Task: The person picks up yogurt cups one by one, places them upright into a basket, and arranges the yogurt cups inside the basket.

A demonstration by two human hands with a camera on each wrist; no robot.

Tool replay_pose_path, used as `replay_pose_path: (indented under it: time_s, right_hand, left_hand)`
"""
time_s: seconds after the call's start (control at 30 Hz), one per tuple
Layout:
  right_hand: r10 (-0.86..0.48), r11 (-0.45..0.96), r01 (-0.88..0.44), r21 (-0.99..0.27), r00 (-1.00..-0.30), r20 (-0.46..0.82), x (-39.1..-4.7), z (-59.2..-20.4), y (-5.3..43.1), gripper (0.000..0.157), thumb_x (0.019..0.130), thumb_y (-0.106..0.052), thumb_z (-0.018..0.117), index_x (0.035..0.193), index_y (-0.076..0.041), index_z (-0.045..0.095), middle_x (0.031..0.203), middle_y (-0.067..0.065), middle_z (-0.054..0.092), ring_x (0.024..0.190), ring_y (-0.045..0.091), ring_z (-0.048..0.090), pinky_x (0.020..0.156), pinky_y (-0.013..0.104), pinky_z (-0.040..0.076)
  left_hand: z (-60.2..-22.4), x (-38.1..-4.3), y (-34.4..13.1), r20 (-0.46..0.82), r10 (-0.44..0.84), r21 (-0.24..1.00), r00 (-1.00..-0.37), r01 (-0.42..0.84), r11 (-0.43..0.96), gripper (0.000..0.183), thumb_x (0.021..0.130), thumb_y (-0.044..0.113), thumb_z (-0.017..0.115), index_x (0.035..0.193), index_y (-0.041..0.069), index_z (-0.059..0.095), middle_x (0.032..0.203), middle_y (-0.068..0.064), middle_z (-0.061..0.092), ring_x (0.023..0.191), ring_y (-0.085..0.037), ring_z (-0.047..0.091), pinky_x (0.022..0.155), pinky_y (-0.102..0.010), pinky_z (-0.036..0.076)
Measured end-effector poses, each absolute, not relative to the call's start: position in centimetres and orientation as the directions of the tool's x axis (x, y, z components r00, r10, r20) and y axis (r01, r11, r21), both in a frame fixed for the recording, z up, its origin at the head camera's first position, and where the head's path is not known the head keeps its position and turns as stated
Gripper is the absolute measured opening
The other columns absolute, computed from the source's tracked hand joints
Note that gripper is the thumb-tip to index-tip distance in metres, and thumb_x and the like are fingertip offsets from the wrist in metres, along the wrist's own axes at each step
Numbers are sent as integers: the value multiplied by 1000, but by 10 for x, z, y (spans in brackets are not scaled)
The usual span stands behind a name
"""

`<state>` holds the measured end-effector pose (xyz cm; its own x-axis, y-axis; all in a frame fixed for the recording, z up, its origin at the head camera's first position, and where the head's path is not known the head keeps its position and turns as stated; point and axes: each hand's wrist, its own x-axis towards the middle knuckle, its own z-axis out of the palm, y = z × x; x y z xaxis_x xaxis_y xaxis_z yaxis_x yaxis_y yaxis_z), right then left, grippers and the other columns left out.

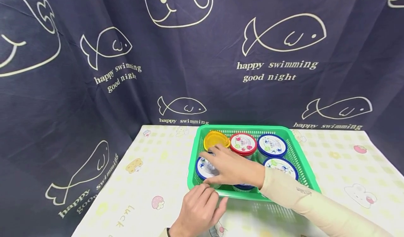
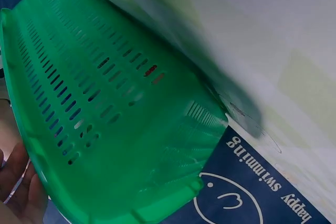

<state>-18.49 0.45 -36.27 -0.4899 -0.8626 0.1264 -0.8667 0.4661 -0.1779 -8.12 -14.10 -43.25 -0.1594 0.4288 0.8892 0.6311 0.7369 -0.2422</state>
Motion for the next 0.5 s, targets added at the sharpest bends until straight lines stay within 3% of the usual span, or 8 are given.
replay_pose_path:
  time_s: [0.5]
  right_hand:
    - [-838, 536, -815, -220, -545, -25, -183, -373, 4, 79, 86, -50, 71, 150, -15, 38, 147, 22, 43, 134, 40, 44, 97, 51, 49]
  left_hand:
    - [-436, -86, -141, 887, 418, -209, -199, 634, 745, 30, 91, 17, 55, 62, 13, 50, 62, 2, 52, 59, -12, 53, 54, -19, 45]
